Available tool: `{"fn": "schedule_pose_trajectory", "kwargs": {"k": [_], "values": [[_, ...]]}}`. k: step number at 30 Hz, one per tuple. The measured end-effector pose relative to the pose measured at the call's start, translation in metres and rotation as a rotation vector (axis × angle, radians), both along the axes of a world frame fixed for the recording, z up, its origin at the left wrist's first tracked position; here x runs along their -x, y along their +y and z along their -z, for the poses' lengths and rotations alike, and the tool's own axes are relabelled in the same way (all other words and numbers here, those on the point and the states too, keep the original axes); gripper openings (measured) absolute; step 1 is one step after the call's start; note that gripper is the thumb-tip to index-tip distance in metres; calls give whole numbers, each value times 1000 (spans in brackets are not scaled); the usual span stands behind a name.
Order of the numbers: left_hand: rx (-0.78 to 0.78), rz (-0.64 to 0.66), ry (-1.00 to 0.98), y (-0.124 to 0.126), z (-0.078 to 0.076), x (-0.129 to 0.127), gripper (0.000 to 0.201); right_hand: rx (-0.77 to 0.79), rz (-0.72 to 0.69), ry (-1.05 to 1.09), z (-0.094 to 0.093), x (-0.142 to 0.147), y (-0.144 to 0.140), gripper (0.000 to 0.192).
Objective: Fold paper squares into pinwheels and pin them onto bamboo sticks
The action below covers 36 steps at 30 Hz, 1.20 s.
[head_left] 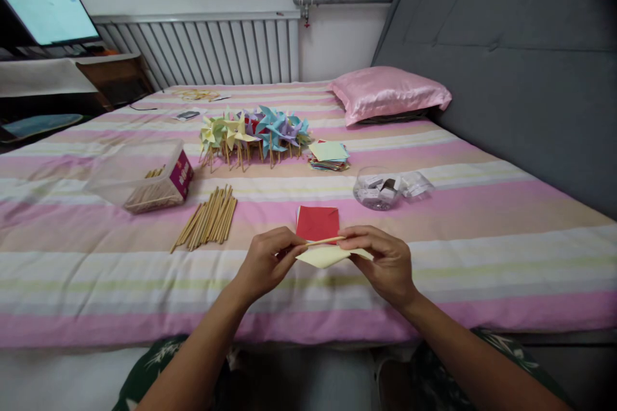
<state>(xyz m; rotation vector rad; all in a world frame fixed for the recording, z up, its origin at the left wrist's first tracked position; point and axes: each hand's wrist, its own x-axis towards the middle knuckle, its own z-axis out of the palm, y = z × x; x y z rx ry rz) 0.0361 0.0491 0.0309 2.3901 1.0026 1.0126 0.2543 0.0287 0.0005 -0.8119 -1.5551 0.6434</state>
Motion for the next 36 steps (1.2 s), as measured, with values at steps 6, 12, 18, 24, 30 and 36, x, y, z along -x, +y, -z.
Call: {"fn": "schedule_pose_trajectory", "kwargs": {"k": [6,12,18,24,30,36], "values": [[-8,16,-16,0,0,-2,16,-8,20,5,0,1,0,23],[-6,8,-16,0,-1,-3,18,-22,25,-6,0,0,0,20],[-8,17,-16,0,-1,-1,16,-31,43,-24,0,1,-1,17],[6,17,-11,-1,-1,-1,16,-44,49,-20,-1,2,-1,17],[-5,14,-7,-1,0,0,16,-54,57,-29,-1,2,-1,15],[-27,18,-7,-2,0,-3,15,-59,93,-25,0,2,-1,15]]}}
